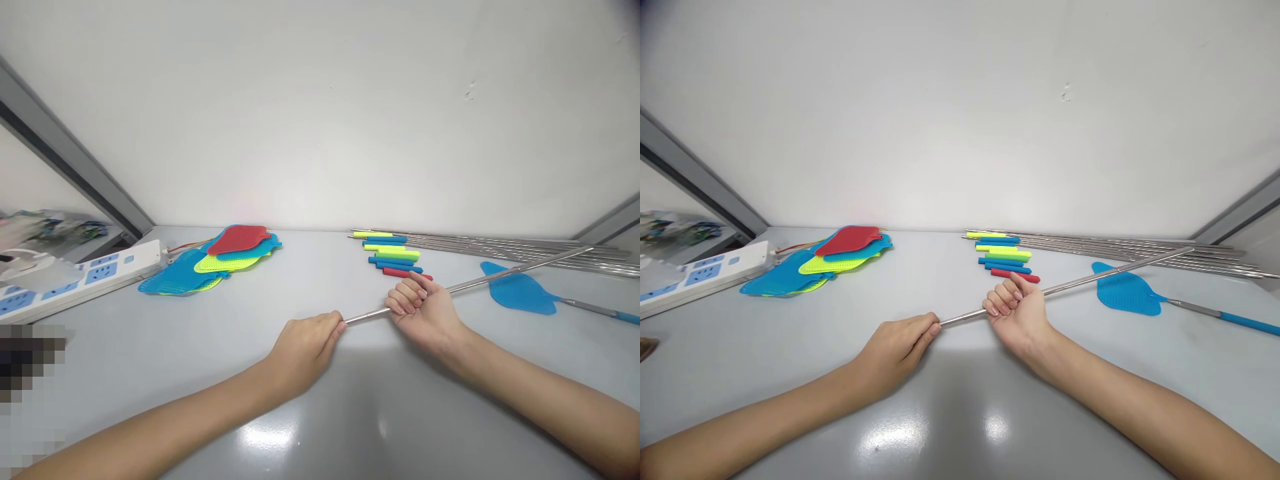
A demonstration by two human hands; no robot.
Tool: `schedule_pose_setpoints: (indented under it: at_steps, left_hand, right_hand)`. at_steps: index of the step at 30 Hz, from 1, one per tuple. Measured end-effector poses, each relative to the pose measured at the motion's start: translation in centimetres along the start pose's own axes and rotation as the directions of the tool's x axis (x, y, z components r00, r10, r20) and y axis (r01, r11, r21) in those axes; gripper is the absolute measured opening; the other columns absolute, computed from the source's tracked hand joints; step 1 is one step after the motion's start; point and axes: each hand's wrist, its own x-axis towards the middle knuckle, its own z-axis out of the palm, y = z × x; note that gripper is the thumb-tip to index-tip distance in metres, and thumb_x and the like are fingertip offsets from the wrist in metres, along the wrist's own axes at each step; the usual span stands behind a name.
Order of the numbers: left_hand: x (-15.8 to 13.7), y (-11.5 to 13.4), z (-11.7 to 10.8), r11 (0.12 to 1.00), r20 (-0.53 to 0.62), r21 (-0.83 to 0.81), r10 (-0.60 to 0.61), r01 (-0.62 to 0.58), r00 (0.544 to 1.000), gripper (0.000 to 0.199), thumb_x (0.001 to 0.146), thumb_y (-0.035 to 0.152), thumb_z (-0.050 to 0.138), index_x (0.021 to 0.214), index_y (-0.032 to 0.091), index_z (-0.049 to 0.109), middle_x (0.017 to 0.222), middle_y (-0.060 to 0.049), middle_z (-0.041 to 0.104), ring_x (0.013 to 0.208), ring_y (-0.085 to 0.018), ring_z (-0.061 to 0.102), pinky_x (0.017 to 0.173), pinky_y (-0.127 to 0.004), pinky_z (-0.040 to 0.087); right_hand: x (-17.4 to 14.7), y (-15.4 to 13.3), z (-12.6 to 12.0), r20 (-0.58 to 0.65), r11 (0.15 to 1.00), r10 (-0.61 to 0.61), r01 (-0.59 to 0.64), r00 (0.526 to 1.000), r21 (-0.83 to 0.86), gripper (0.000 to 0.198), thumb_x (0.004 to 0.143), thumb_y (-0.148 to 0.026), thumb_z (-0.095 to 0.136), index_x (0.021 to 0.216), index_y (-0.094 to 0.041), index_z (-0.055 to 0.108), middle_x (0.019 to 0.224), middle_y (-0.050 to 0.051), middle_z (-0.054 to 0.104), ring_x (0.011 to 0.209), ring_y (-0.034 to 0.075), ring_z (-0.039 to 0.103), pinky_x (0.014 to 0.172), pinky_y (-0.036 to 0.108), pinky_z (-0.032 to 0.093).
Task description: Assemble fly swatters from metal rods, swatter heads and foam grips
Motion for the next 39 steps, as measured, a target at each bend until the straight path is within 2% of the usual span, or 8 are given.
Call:
schedule_pose_setpoints:
  at_steps: [6,13,18,27,39]
  left_hand:
    - [-0.1,0.3,0.3,0.981,-0.01,0.194,0.023,-0.02,1.0,0.029,0.088,0.028,0.02,0.07,0.019,0.04,0.058,0.002,0.051,0.049,-0.012,0.046,0.046,-0.023,0.029]
    - [-0.2,0.9,0.2,0.971,-0.019,0.237,-0.016,0.02,1.0,0.027,0.087,0.023,0.023,0.067,0.018,0.041,0.057,0.001,0.053,0.048,-0.012,0.047,0.045,-0.022,0.028]
    - [-0.2,0.8,0.4,0.969,-0.01,0.245,-0.019,0.02,1.0,0.026,0.087,0.023,0.024,0.068,0.018,0.041,0.059,0.001,0.054,0.049,-0.013,0.048,0.045,-0.022,0.028]
    - [-0.1,0.7,0.5,0.974,0.006,0.225,-0.004,0.002,1.0,0.027,0.088,0.024,0.022,0.068,0.018,0.04,0.059,0.001,0.054,0.049,-0.013,0.048,0.045,-0.022,0.028]
    - [-0.1,0.8,0.3,0.973,0.013,0.231,0.001,-0.004,1.0,0.024,0.087,0.021,0.024,0.069,0.018,0.04,0.06,0.002,0.055,0.051,-0.013,0.05,0.045,-0.023,0.028]
  right_hand:
    - [-0.1,1.3,-0.5,-0.034,0.997,-0.067,0.068,0.997,0.042,0.035,0.076,-0.017,0.032,0.05,-0.017,0.008,0.039,-0.005,0.011,0.034,0.008,0.013,0.035,0.024,0.018]
    - [-0.2,2.0,-0.8,0.011,0.987,-0.161,0.161,0.987,-0.013,0.036,0.077,-0.02,0.033,0.051,-0.018,0.009,0.039,-0.006,0.011,0.033,0.008,0.014,0.035,0.024,0.018]
    - [-0.2,2.3,-0.7,-0.004,0.987,-0.161,0.161,0.987,0.022,0.036,0.078,-0.021,0.033,0.051,-0.018,0.009,0.039,-0.006,0.01,0.033,0.007,0.014,0.035,0.023,0.018]
    - [-0.7,2.4,0.1,-0.1,0.98,-0.094,0.11,0.991,0.167,0.036,0.076,-0.019,0.036,0.051,-0.018,0.011,0.039,-0.006,0.009,0.034,0.007,0.012,0.034,0.022,0.017]
    - [-1.3,3.0,0.3,-0.114,0.978,-0.108,0.127,0.988,0.166,0.035,0.077,-0.022,0.037,0.052,-0.018,0.014,0.041,-0.007,0.011,0.035,0.007,0.013,0.035,0.021,0.02]
